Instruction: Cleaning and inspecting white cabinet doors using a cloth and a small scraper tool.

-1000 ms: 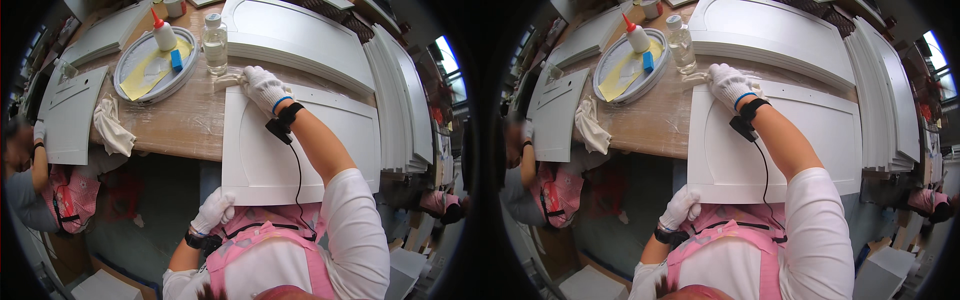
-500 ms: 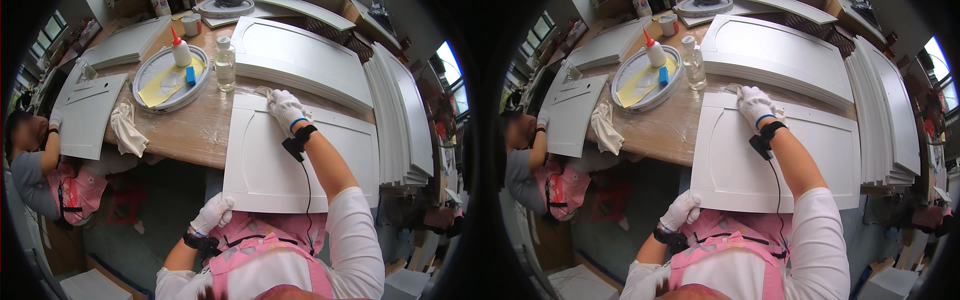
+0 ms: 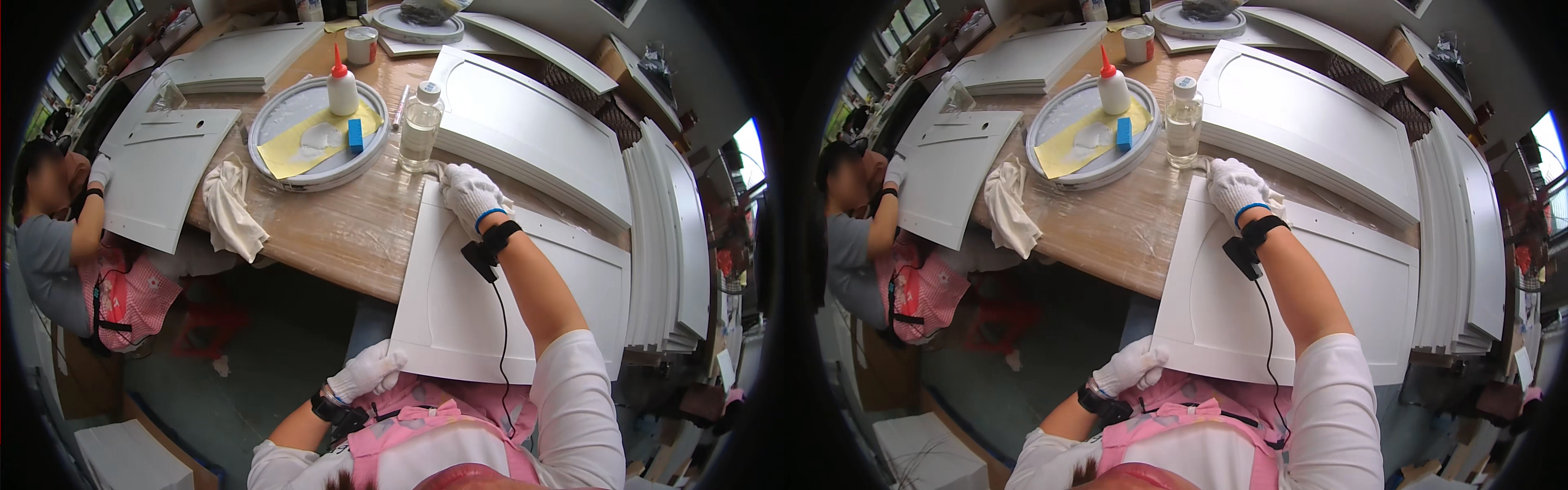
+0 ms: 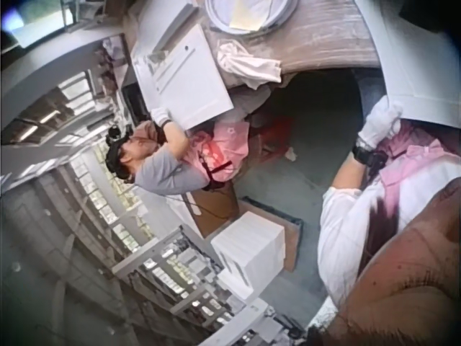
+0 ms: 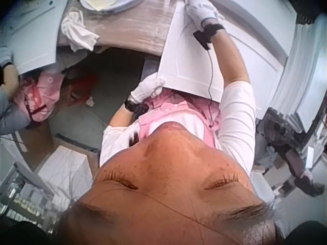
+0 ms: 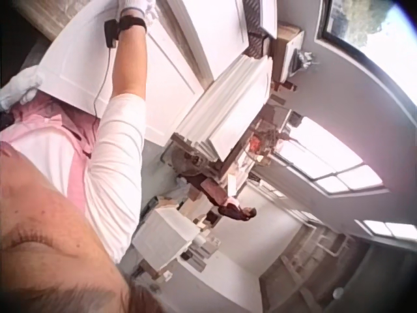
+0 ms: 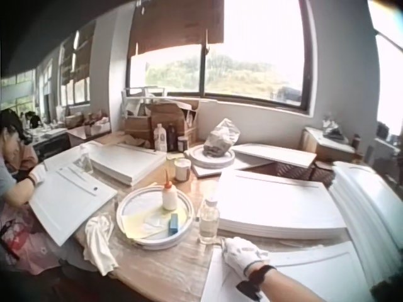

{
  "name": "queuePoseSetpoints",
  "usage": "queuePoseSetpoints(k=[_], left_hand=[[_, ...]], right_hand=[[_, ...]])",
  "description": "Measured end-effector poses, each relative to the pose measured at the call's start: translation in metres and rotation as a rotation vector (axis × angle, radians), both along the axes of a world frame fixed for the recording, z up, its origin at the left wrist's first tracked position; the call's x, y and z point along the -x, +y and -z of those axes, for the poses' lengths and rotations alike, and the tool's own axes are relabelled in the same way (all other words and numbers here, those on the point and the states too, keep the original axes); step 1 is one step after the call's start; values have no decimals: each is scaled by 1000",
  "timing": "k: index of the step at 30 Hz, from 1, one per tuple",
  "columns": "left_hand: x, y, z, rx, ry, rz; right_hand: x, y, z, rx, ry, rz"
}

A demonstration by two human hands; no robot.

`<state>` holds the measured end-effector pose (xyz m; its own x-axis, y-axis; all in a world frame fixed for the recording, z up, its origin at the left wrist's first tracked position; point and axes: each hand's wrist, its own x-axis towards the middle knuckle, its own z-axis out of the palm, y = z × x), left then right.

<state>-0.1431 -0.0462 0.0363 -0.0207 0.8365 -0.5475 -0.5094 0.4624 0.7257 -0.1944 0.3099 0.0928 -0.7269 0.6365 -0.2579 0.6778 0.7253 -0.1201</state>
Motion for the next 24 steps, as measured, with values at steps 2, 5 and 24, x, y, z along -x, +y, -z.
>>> queuePoseSetpoints(k=[2, 5, 24], left_hand=[[5, 2, -2, 2, 26, 14], [0, -4, -1, -2, 43, -4], [-22, -2, 1, -76, 142, -176]], right_hand=[[2, -7, 7, -81, 130, -78], [-8, -5, 1, -77, 89, -72], [-225, -11, 51, 342, 428, 214]])
